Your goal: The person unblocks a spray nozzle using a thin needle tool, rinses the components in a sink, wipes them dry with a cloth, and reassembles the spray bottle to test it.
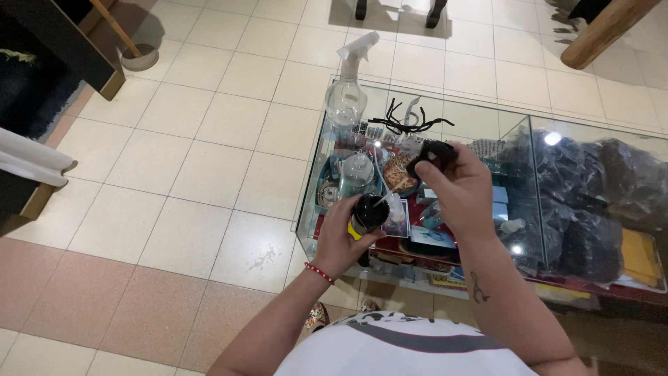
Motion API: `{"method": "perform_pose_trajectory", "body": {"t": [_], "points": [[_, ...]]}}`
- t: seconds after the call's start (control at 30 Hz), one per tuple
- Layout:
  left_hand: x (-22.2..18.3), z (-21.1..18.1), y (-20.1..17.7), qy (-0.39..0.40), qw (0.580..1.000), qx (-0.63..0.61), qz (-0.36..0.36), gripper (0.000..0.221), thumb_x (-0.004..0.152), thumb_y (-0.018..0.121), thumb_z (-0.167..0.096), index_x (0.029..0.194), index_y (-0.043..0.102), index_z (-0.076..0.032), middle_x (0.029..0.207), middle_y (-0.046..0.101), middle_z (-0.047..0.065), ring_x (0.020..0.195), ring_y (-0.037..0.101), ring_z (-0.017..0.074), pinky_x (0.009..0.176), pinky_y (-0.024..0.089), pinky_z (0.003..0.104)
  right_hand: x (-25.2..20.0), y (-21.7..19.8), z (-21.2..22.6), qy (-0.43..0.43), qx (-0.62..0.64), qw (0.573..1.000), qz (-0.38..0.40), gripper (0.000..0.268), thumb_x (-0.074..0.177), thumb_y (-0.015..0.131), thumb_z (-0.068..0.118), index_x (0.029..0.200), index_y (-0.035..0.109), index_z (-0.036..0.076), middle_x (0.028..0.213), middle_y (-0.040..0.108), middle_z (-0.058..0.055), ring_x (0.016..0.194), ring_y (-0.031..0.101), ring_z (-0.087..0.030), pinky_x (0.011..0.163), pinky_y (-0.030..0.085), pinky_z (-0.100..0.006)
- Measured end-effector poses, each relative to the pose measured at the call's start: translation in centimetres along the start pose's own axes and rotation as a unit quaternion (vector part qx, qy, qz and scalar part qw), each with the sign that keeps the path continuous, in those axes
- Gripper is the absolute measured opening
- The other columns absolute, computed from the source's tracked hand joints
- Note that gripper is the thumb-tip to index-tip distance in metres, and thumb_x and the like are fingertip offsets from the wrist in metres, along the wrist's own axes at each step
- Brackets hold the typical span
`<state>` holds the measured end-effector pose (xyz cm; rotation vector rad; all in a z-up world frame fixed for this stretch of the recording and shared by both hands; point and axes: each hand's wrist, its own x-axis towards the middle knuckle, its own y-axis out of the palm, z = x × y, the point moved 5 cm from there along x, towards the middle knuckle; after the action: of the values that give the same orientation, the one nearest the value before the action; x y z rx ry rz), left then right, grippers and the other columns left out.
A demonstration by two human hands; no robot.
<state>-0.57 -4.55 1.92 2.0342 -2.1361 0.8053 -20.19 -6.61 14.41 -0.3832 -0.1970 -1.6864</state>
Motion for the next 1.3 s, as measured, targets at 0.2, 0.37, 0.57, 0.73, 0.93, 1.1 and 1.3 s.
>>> {"method": "perform_pose_trajectory", "body": {"t": [0.2, 0.37, 0.57, 0.73, 0.93, 1.1, 1.3], "points": [[0.0, 0.1, 0.3, 0.012, 1.000, 0.000, -0.015, 0.077, 0.069, 0.093, -0.041, 0.131, 0.060, -0.008, 0.110, 0.064, 0.013, 0.107, 0.064, 0.0368, 0.099, 0.050, 0.049, -0.9, 1.2, 2.8, -0.062, -0.044, 0.996, 0.037, 0.031, 0.086, 0.086, 0.001, 0.111, 0.068, -0.002, 0.091, 0.068, -0.015, 0.086, 0.065, -0.021, 0.083, 0.054, -0.040], [0.1, 0.1, 0.0, 0.011, 1.000, -0.014, -0.009, 0.076, 0.071, 0.093, -0.038, 0.132, 0.060, -0.009, 0.111, 0.065, 0.012, 0.109, 0.064, 0.0367, 0.099, 0.051, 0.050, -0.9, 0.4, 1.4, -0.060, -0.035, 0.997, 0.029, 0.036, 0.084, 0.087, 0.001, 0.113, 0.066, -0.002, 0.092, 0.067, -0.015, 0.088, 0.065, -0.021, 0.086, 0.056, -0.039], [0.0, 0.0, 0.0, 0.011, 1.000, -0.021, -0.007, 0.075, 0.072, 0.093, -0.038, 0.132, 0.060, -0.009, 0.111, 0.064, 0.011, 0.108, 0.064, 0.0350, 0.099, 0.050, 0.049, -1.1, 1.1, 2.4, -0.078, -0.082, 0.992, 0.054, 0.031, 0.088, 0.085, 0.003, 0.113, 0.067, -0.001, 0.091, 0.068, -0.017, 0.090, 0.068, -0.026, 0.082, 0.056, -0.042], [-0.2, 0.1, 0.0, 0.018, 1.000, -0.008, -0.016, 0.076, 0.070, 0.093, -0.041, 0.130, 0.061, -0.009, 0.110, 0.065, 0.011, 0.107, 0.064, 0.0336, 0.100, 0.051, 0.047, -1.1, 2.0, 3.6, -0.103, -0.121, 0.985, 0.064, 0.032, 0.089, 0.085, 0.005, 0.114, 0.066, -0.001, 0.096, 0.068, -0.020, 0.090, 0.069, -0.029, 0.072, 0.058, -0.041], [-0.4, 0.2, 0.1, 0.021, 0.999, -0.009, -0.029, 0.076, 0.072, 0.092, -0.043, 0.131, 0.060, -0.008, 0.112, 0.065, 0.012, 0.109, 0.064, 0.0350, 0.100, 0.051, 0.050, -0.9, 2.9, 3.6, -0.067, -0.076, 0.987, 0.122, 0.028, 0.092, 0.078, 0.004, 0.118, 0.066, 0.001, 0.099, 0.069, -0.019, 0.096, 0.070, -0.035, 0.065, 0.064, -0.045], [-0.2, 0.1, -0.1, 0.017, 1.000, -0.012, -0.022, 0.076, 0.072, 0.092, -0.041, 0.133, 0.060, -0.010, 0.110, 0.065, 0.011, 0.107, 0.064, 0.0349, 0.099, 0.050, 0.049, -0.9, 1.9, 1.8, -0.044, -0.072, 0.992, 0.098, 0.030, 0.089, 0.081, 0.004, 0.116, 0.069, 0.002, 0.099, 0.071, -0.019, 0.095, 0.070, -0.030, 0.062, 0.068, -0.038], [-0.1, 0.1, 0.0, 0.024, 1.000, -0.001, -0.019, 0.077, 0.073, 0.091, -0.044, 0.133, 0.059, -0.009, 0.111, 0.065, 0.013, 0.107, 0.064, 0.0365, 0.099, 0.050, 0.050, -1.1, 1.6, 2.3, -0.046, -0.110, 0.987, 0.112, 0.027, 0.096, 0.073, 0.006, 0.120, 0.063, -0.001, 0.102, 0.066, -0.023, 0.103, 0.067, -0.043, 0.059, 0.071, -0.045]]}}
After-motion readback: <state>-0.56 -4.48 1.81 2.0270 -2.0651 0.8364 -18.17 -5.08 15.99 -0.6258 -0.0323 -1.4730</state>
